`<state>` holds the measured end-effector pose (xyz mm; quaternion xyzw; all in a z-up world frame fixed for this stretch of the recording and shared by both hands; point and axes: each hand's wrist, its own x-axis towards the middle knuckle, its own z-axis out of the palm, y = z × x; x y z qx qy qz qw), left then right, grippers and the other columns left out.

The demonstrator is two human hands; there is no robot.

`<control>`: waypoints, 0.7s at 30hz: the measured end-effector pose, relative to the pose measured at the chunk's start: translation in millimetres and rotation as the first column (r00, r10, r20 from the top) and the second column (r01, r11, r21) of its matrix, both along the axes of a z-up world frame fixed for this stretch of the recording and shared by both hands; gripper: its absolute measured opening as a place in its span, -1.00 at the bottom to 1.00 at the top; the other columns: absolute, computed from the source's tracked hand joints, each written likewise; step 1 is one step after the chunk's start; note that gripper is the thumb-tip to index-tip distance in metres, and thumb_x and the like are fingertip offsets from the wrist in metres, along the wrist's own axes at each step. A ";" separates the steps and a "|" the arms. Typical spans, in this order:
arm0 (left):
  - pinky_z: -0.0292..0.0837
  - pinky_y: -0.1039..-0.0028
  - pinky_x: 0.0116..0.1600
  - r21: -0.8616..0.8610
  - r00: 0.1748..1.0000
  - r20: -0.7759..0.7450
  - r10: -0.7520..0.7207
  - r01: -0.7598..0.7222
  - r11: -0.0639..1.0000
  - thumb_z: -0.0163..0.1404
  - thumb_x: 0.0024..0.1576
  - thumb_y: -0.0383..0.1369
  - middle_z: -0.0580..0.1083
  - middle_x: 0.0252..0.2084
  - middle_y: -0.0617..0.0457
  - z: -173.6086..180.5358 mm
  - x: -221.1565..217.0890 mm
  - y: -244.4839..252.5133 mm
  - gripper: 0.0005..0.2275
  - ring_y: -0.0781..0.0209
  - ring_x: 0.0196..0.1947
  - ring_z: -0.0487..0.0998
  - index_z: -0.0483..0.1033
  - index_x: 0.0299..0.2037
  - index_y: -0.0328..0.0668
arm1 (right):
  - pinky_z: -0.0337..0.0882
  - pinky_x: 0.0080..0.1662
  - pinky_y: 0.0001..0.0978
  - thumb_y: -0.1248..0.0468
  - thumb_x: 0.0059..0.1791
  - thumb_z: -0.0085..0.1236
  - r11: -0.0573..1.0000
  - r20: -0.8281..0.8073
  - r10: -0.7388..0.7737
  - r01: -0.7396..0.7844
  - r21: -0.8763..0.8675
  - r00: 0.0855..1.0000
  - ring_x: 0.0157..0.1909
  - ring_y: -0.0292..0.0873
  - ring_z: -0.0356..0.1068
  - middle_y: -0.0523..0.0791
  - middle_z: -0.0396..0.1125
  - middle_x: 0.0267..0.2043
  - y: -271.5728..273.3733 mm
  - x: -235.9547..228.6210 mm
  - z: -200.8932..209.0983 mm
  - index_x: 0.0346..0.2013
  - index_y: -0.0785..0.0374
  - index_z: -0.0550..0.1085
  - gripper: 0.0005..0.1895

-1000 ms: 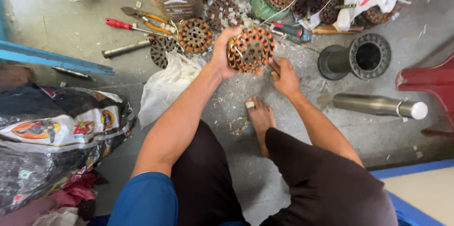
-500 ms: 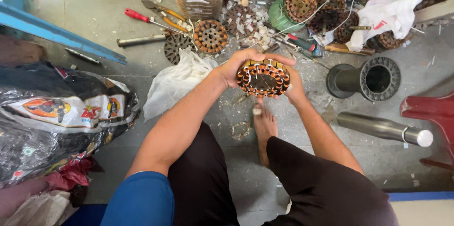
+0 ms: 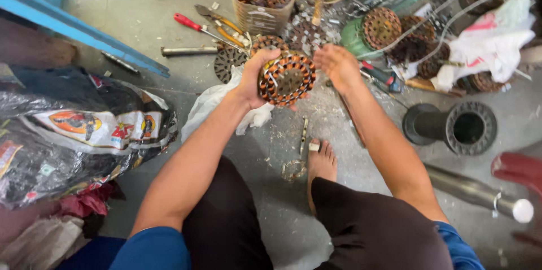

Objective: The person hammers a metal rod into a copper-wound stator while seated on the floor, then returns to a workbench to insert and trim white plastic ties into the stator slots using scissors.

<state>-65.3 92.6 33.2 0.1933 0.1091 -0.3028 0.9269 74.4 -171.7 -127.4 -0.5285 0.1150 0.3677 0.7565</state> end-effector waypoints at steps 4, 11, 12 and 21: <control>0.58 -0.19 -0.21 0.097 0.998 0.000 0.057 -0.057 0.994 -0.15 0.17 0.00 0.49 0.12 -0.33 2.5 -21.7 24.2 -0.43 -0.44 -0.04 0.60 0.35 0.27 -0.26 | 0.44 -0.08 -0.06 -0.12 0.11 0.07 0.962 0.036 -0.194 0.184 0.201 0.980 -0.14 0.00 0.37 0.01 0.39 -0.12 65.1 92.5 1.7 0.07 0.30 0.35 -0.46; 0.58 -0.16 -0.18 0.065 0.992 -0.049 0.118 -0.115 0.991 -0.15 0.18 0.00 0.49 0.16 -0.34 5.1 -35.0 42.2 -0.41 -0.44 -0.02 0.59 0.36 0.30 -0.28 | 0.18 0.32 0.02 -0.44 -0.02 -0.06 0.994 0.174 -0.107 0.109 0.000 0.979 0.42 0.05 0.15 0.05 0.14 0.40 77.6 132.7 8.0 0.41 0.34 0.14 0.04; 0.58 -0.17 -0.17 0.057 0.991 -0.044 0.124 -0.122 0.991 -0.15 0.19 0.00 0.48 0.17 -0.34 4.9 -35.2 41.7 -0.40 -0.44 -0.01 0.58 0.36 0.31 -0.30 | 0.21 0.30 0.02 -0.43 -0.05 -0.05 0.995 0.200 -0.081 0.090 -0.038 0.976 0.41 0.06 0.17 0.02 0.15 0.41 72.4 120.1 4.1 0.40 0.32 0.16 0.03; 0.55 -0.24 -0.08 -0.056 0.991 -0.062 0.116 -0.119 0.991 -0.12 0.15 0.07 0.43 0.26 -0.36 9.1 -8.3 9.4 -0.31 -0.52 0.11 0.52 0.32 0.35 -0.37 | 0.50 0.05 -0.10 0.11 0.10 0.11 0.989 0.091 -0.132 0.124 0.079 0.987 0.02 -0.02 0.50 0.00 0.42 0.10 29.5 52.1 31.5 0.12 0.27 0.38 -0.61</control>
